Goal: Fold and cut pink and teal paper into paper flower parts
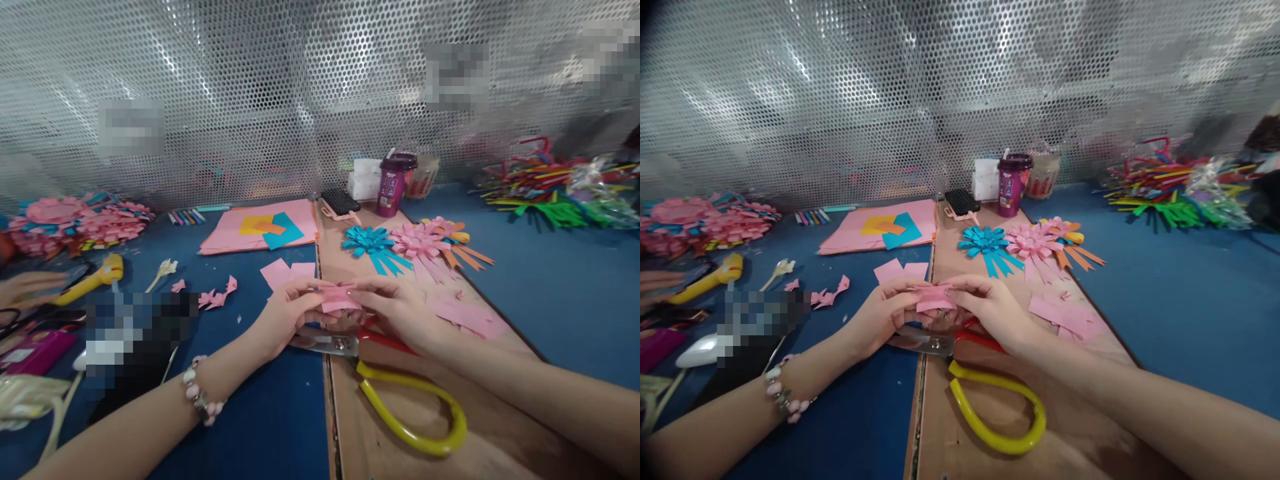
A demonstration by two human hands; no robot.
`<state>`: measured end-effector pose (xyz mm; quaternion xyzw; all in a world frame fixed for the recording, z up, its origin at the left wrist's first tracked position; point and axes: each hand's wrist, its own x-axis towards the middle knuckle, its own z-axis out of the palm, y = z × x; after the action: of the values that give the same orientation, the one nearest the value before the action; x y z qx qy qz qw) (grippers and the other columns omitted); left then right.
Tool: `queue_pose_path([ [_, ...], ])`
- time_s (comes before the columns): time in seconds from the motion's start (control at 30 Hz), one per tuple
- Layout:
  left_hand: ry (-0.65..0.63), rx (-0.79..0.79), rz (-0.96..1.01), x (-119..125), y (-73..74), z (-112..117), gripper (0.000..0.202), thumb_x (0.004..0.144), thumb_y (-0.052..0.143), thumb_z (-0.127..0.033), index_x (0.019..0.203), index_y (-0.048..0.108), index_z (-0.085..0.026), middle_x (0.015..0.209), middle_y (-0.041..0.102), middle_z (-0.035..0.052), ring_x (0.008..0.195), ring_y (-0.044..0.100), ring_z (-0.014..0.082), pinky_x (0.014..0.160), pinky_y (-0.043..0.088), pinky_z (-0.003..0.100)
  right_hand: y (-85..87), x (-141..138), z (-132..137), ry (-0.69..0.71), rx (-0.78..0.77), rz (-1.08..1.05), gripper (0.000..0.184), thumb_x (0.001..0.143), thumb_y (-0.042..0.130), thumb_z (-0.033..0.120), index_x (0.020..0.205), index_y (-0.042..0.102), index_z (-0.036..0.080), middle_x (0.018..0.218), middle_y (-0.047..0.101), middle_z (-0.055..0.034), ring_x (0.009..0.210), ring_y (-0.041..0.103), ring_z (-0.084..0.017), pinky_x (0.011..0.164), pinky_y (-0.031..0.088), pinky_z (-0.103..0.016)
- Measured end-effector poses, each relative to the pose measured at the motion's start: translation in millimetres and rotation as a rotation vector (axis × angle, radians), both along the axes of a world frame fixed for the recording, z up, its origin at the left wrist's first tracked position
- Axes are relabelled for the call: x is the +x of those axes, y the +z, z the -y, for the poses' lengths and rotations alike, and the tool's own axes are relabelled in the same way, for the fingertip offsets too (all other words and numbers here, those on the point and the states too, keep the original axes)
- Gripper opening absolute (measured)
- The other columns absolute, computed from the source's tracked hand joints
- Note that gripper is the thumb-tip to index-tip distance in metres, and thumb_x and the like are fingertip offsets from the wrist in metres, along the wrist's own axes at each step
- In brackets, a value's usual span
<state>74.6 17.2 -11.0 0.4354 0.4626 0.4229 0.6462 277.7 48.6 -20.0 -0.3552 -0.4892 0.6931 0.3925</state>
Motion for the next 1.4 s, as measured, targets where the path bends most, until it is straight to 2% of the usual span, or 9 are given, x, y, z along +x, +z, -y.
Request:
queue_pose_path([
  [0.13,-0.107,0.168,0.014,5,4.9,2,0.048,0.071,0.082,-0.028,0.113,0.063,-0.017,0.117,0.069,0.0117,0.098,0.069,0.0209,0.084,0.055,0.032,-0.3,-1,0,-0.033,-0.055,-0.062,0.032,0.065,0.086,0.039,0.085,0.072,0.018,0.066,0.066,0.0021,0.055,0.061,-0.011,0.056,0.050,-0.025],
  [0.23,-0.093,0.259,-0.086,8,7.0,5,0.056,0.064,0.087,-0.024,0.112,0.059,-0.017,0.120,0.068,0.0113,0.105,0.067,0.0235,0.092,0.053,0.037,1.2,-2,1,-0.032,-0.068,-0.055,0.032,0.064,0.086,0.039,0.081,0.069,0.018,0.064,0.066,0.0019,0.055,0.062,-0.012,0.058,0.051,-0.027],
  [0.47,-0.008,0.475,-0.285,5,-4.9,3,0.042,0.075,0.077,-0.032,0.110,0.059,-0.018,0.106,0.070,0.0081,0.102,0.066,0.0219,0.090,0.053,0.036,2.7,-2,3,-0.010,-0.050,-0.008,0.031,0.065,0.084,0.038,0.083,0.068,0.017,0.064,0.065,0.0015,0.054,0.061,-0.012,0.058,0.050,-0.027],
  [0.63,0.091,0.494,-0.343,3,-5.2,3,0.029,0.078,0.073,-0.034,0.100,0.064,-0.017,0.098,0.070,0.0064,0.093,0.066,0.0185,0.085,0.053,0.032,0.5,0,1,0.058,-0.030,-0.005,0.030,0.075,0.076,0.043,0.084,0.066,0.016,0.065,0.064,0.0003,0.058,0.062,-0.013,0.058,0.050,-0.026],
  [0.73,0.159,0.494,-0.362,3,-0.7,2,0.022,0.081,0.071,-0.034,0.093,0.064,-0.017,0.088,0.069,0.0037,0.083,0.065,0.0154,0.079,0.053,0.028,8.2,1,6,0.123,0.058,0.008,0.030,0.084,0.067,0.044,0.095,0.066,0.017,0.082,0.070,-0.0037,0.072,0.066,-0.014,0.068,0.054,-0.027],
  [0.87,0.158,0.466,-0.383,3,3.2,2,0.021,0.084,0.067,-0.035,0.091,0.065,-0.016,0.085,0.069,0.0035,0.074,0.064,0.0144,0.070,0.053,0.026,20.9,1,14,0.141,0.229,0.127,0.040,0.078,0.075,0.036,0.113,0.062,0.021,0.112,0.070,-0.0057,0.088,0.068,-0.016,0.079,0.056,-0.031],
  [1.07,0.103,0.460,-0.400,3,3.7,5,0.021,0.086,0.065,-0.038,0.092,0.065,-0.017,0.083,0.070,0.0027,0.065,0.064,0.0131,0.065,0.053,0.026,20.3,-2,14,0.126,0.277,0.246,0.028,0.080,0.074,0.040,0.096,0.064,0.019,0.094,0.072,-0.0046,0.085,0.068,-0.017,0.077,0.057,-0.031],
  [1.23,0.111,0.507,-0.442,3,2.5,8,0.018,0.084,0.068,-0.033,0.093,0.067,-0.018,0.088,0.071,0.0036,0.076,0.066,0.0146,0.070,0.054,0.025,13.8,-2,11,0.107,0.261,0.220,0.030,0.084,0.069,0.045,0.096,0.066,0.018,0.091,0.071,-0.0041,0.075,0.066,-0.014,0.068,0.055,-0.028],
  [1.4,0.096,0.513,-0.430,3,-1.0,7,0.020,0.083,0.069,-0.034,0.093,0.067,-0.017,0.090,0.071,0.0053,0.078,0.067,0.0156,0.073,0.056,0.027,11.7,-2,8,0.085,0.246,0.210,0.032,0.082,0.071,0.046,0.093,0.067,0.016,0.087,0.070,-0.0031,0.066,0.062,-0.011,0.064,0.053,-0.026],
])
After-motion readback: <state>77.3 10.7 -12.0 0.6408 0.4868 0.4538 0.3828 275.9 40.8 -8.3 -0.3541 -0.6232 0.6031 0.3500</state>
